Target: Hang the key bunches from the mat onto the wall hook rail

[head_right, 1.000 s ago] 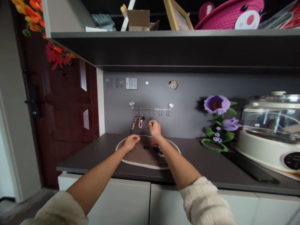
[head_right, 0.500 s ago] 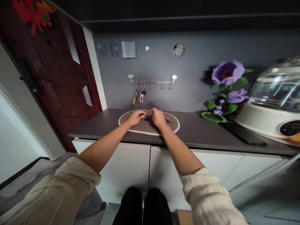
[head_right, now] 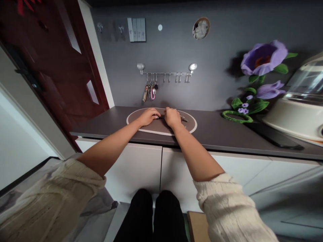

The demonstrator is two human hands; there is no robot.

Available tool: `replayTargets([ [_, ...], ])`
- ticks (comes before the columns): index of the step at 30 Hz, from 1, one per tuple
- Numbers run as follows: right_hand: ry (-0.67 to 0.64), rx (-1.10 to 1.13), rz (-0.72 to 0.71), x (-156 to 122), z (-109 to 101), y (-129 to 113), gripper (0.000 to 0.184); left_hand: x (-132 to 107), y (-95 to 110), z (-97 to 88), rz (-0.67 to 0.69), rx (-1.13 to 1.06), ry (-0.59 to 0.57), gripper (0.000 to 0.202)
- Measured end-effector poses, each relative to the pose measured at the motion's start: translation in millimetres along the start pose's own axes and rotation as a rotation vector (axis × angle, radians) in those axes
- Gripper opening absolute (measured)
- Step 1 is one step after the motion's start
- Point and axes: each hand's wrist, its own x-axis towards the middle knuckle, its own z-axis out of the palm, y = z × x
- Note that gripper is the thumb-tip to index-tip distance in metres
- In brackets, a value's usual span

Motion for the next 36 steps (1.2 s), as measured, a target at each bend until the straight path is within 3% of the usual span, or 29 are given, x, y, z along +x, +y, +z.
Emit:
replayTargets([
  [10, 0.016, -0.042, -0.036, -0.3, -1.3, -2.5, 0.026, -2.1, 6.5, -5.9, -0.116, 0.054, 0.06, 0.014],
  [19, 0.044, -0.01, -0.117, -1.6, -5.9, -6.0, 0.025, -2.4, 9.9, -9.1, -0.186, 0.09, 0.184, 0.015],
  [24, 0.066, 0.019, -0.192, -1.0, -4.7, -7.9, 0.022, -1.1, 10.2, -8.6, -0.221, 0.022, 0.246, 0.015],
  [36, 0.103, 0.049, -0.208, -0.2, -2.9, -10.5, 0.019, 3.2, 8.4, -2.1, -0.242, -0.199, 0.364, 0.011],
])
